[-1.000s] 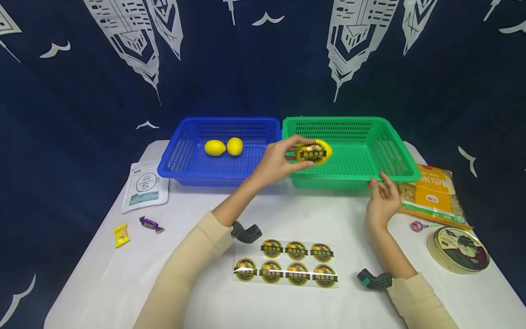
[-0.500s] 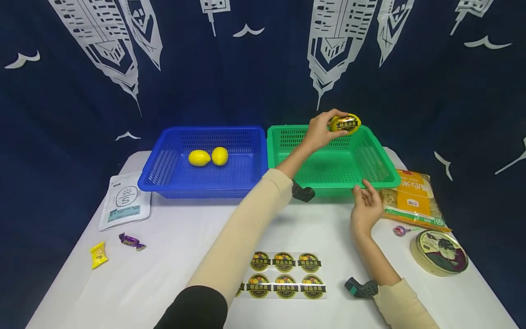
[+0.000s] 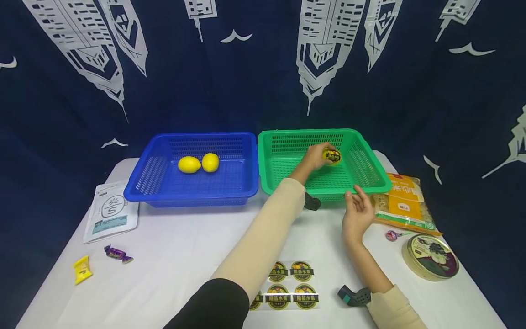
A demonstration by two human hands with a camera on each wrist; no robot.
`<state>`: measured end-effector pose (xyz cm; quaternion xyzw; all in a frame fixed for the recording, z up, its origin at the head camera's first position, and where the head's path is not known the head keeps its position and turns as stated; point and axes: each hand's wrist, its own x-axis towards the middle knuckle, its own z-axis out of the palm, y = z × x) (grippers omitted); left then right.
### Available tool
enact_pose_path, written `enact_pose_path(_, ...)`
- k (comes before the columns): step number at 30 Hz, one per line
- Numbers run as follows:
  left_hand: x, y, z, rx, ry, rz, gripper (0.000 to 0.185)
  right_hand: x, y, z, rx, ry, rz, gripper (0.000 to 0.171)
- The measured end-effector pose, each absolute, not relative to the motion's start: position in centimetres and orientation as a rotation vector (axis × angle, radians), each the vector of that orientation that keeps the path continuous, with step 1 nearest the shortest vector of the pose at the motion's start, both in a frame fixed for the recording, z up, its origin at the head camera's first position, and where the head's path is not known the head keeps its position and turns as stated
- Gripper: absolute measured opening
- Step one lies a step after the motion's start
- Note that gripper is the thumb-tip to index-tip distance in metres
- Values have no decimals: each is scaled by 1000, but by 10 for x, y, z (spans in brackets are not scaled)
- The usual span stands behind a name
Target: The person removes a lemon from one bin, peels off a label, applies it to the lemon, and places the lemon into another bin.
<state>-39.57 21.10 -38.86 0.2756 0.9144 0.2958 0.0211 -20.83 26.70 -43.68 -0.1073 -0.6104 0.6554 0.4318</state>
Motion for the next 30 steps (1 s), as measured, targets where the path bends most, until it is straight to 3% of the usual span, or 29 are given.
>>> enact_pose_path(15, -392, 199, -405, 739, 2726, 727, 42, -207, 262, -441, -254, -1522, 1616, 34)
enact_pose_path(30, -400, 193, -398, 755, 2684, 787, 55, -210, 268, -442, -223, -1503, 1630, 33)
